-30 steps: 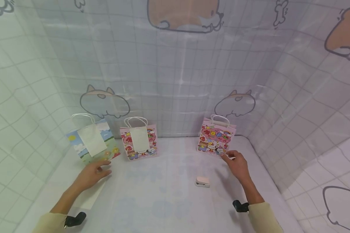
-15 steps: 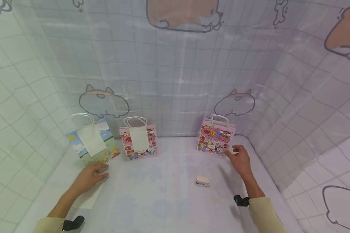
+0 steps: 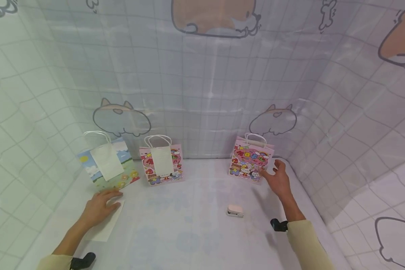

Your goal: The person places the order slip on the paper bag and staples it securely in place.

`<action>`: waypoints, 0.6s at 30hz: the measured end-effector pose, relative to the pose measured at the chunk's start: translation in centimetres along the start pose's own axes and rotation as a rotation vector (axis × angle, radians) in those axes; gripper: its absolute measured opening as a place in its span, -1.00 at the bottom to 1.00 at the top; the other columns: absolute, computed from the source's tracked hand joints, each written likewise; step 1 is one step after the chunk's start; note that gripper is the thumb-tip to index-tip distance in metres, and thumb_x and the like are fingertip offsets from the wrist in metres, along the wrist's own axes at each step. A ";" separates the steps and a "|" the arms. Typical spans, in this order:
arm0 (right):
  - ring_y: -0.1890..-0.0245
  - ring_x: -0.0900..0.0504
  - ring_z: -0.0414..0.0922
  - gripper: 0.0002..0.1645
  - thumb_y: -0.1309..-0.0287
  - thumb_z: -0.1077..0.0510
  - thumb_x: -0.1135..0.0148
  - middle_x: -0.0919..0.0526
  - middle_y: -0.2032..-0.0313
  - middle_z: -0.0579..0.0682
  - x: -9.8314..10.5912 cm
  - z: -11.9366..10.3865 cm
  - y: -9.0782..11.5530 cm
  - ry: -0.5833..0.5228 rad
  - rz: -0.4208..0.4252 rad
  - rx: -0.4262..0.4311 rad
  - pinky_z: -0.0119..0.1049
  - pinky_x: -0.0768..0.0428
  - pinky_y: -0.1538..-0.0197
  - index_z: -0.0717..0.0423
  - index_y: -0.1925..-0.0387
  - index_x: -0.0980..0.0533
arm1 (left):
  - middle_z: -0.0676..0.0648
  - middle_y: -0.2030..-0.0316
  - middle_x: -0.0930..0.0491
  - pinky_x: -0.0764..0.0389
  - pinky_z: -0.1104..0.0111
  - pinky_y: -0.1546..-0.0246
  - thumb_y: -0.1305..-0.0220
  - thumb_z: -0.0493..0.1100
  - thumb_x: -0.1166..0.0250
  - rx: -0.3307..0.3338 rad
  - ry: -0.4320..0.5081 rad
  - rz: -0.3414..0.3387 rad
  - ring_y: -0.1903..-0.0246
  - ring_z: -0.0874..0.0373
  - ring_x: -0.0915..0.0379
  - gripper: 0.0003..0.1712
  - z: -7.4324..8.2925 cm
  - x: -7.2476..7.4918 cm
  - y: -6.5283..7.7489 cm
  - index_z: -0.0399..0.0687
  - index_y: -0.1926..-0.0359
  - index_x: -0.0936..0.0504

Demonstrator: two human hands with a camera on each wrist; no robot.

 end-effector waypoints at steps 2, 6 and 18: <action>-0.48 -0.09 0.34 0.21 -0.29 -0.25 -0.27 0.07 -0.54 0.35 0.1 -0.2 -0.3 -0.010 -0.003 0.010 0.28 -0.27 -0.34 0.17 -0.57 0.24 | -0.30 -0.09 -0.60 -0.49 -0.25 0.26 -0.15 -0.17 -0.48 0.006 0.005 -0.004 -0.01 -0.36 -0.44 -0.60 -0.1 0.0 0.1 -0.10 -0.03 -0.71; -0.49 -0.06 0.34 0.22 -0.29 -0.20 -0.29 0.09 -0.54 0.35 0.3 -0.5 -0.7 -0.012 -0.010 0.013 0.29 -0.25 -0.34 0.17 -0.57 0.26 | -0.29 -0.10 -0.60 -0.48 -0.23 0.25 -0.16 -0.22 -0.45 0.022 0.015 -0.022 -0.01 -0.35 -0.44 -0.61 0.0 -0.2 0.3 -0.10 -0.04 -0.70; -0.45 -0.14 0.36 0.23 -0.30 -0.11 -0.33 0.02 -0.53 0.35 0.4 -0.8 -1.8 -0.026 -0.070 0.077 0.32 -0.27 -0.31 0.15 -0.58 0.30 | -0.32 -0.08 -0.61 -0.46 -0.27 0.20 -0.13 -0.26 -0.47 0.041 0.014 -0.052 -0.01 -0.39 -0.46 -0.60 0.2 0.0 0.4 -0.08 -0.03 -0.72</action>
Point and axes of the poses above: each hand's wrist, its own y-axis away from the middle knuckle, its own x-axis out of the back of the hand, z = x × y, the point moved 2 cm from there along -y, towards the middle knuckle
